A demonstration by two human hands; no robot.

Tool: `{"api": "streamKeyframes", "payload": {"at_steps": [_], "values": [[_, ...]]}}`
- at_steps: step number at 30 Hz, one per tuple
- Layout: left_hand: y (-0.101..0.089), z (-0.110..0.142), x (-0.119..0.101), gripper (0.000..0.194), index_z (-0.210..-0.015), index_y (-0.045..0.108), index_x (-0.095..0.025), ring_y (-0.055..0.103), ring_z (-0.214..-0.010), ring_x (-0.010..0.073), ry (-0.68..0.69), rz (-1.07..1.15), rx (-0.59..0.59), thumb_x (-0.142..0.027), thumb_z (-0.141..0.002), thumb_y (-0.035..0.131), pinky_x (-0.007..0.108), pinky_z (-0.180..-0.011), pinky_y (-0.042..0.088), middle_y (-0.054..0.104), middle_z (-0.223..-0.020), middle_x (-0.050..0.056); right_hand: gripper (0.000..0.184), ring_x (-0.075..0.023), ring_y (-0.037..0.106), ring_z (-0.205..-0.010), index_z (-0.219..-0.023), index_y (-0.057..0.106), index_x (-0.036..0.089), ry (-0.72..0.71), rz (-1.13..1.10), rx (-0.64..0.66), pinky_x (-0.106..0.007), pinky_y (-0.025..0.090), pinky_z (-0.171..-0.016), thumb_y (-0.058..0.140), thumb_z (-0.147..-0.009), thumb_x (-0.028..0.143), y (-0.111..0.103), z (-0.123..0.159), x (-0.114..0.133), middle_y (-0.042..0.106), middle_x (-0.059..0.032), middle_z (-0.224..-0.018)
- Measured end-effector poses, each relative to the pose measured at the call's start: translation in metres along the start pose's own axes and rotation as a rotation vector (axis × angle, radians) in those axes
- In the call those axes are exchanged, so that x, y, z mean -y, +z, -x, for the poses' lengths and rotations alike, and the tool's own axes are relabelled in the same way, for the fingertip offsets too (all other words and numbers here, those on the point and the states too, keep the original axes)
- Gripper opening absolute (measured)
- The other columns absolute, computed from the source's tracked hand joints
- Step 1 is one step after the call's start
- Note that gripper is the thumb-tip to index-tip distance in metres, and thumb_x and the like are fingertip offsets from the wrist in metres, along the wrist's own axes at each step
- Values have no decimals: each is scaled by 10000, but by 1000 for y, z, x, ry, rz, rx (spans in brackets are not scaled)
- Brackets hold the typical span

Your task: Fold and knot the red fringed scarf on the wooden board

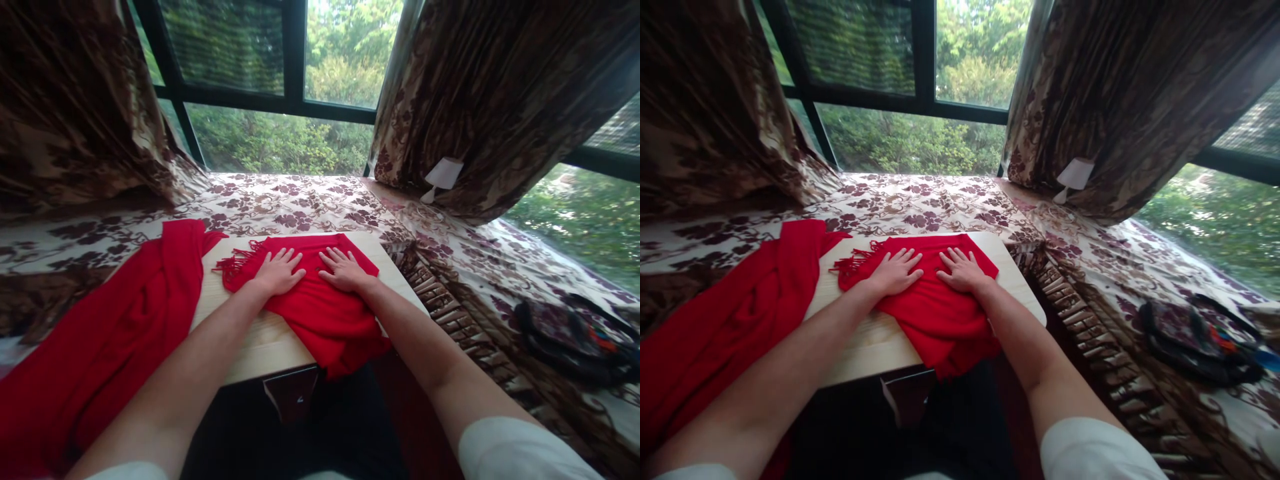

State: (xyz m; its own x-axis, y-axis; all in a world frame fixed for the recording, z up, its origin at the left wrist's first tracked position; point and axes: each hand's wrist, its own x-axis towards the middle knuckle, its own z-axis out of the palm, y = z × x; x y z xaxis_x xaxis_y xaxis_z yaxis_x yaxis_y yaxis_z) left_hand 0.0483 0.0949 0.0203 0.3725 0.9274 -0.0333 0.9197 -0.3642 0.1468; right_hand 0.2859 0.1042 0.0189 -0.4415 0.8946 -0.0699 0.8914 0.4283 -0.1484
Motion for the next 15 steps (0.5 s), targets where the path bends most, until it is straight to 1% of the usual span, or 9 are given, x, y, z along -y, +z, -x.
{"api": "streamKeyframes", "payload": {"at_steps": [2, 4, 6, 8, 9, 11, 13, 15], "values": [[-2, 14, 4, 739, -1576, 288, -258, 133, -1529, 296, -53, -13, 1, -643, -948, 228, 604, -1190, 90, 212, -1651, 76, 793, -269, 65, -1539, -1596, 204, 279, 5, -29, 31, -534, 43, -1222, 343, -937, 699, -7, 0, 0, 107, -55, -1665], [-4, 31, 9, 753, -1580, 276, -261, 129, -1528, 310, -91, -22, -7, -657, -941, 237, 634, -1181, 82, 205, -1653, 75, 862, -274, 97, -1536, -1594, 224, 220, 26, -61, 17, -487, 94, -1231, 477, -899, 663, -15, 2, -2, 129, -86, -1660], [-4, 48, 15, 763, -1584, 267, -261, 121, -1528, 318, -146, -31, -34, -664, -936, 245, 644, -1177, 75, 199, -1655, 79, 866, -255, 160, -1526, -1583, 256, 156, 71, -78, -82, -411, 155, -1231, 557, -884, 570, -21, 10, -7, 190, -117, -1647], [0, 64, 20, 766, -1584, 268, -260, 118, -1527, 332, -216, -44, -63, -663, -932, 263, 654, -1172, 78, 206, -1653, 95, 808, -233, 227, -1508, -1564, 301, 116, 132, -83, -191, -358, 191, -1222, 542, -904, 516, -22, 24, -13, 269, -136, -1621], [3, 70, 22, 766, -1584, 269, -260, 121, -1525, 337, -244, -47, -74, -661, -931, 269, 656, -1169, 87, 208, -1653, 103, 790, -235, 247, -1500, -1555, 323, 113, 167, -83, -215, -357, 197, -1220, 526, -912, 526, -20, 32, -16, 293, -140, -1612], [9, 79, 25, 761, -1584, 268, -256, 123, -1525, 335, -265, -49, -102, -652, -934, 271, 643, -1171, 112, 203, -1653, 114, 816, -263, 241, -1501, -1550, 342, 138, 231, -81, -190, -404, 184, -1221, 511, -901, 604, -11, 48, -20, 281, -141, -1616], [15, 83, 25, 758, -1583, 272, -249, 124, -1526, 323, -254, -47, -127, -646, -937, 265, 622, -1177, 132, 201, -1654, 117, 839, -287, 188, -1516, -1561, 326, 187, 275, -77, -137, -473, 136, -1222, 467, -895, 679, 0, 60, -22, 223, -124, -1639], [17, 84, 25, 759, -1578, 286, -249, 135, -1524, 320, -248, -42, -138, -649, -933, 271, 613, -1180, 139, 215, -1650, 116, 823, -283, 142, -1526, -1574, 292, 225, 292, -75, -111, -513, 86, -1220, 395, -914, 706, 9, 66, -22, 183, -102, -1652]]}}
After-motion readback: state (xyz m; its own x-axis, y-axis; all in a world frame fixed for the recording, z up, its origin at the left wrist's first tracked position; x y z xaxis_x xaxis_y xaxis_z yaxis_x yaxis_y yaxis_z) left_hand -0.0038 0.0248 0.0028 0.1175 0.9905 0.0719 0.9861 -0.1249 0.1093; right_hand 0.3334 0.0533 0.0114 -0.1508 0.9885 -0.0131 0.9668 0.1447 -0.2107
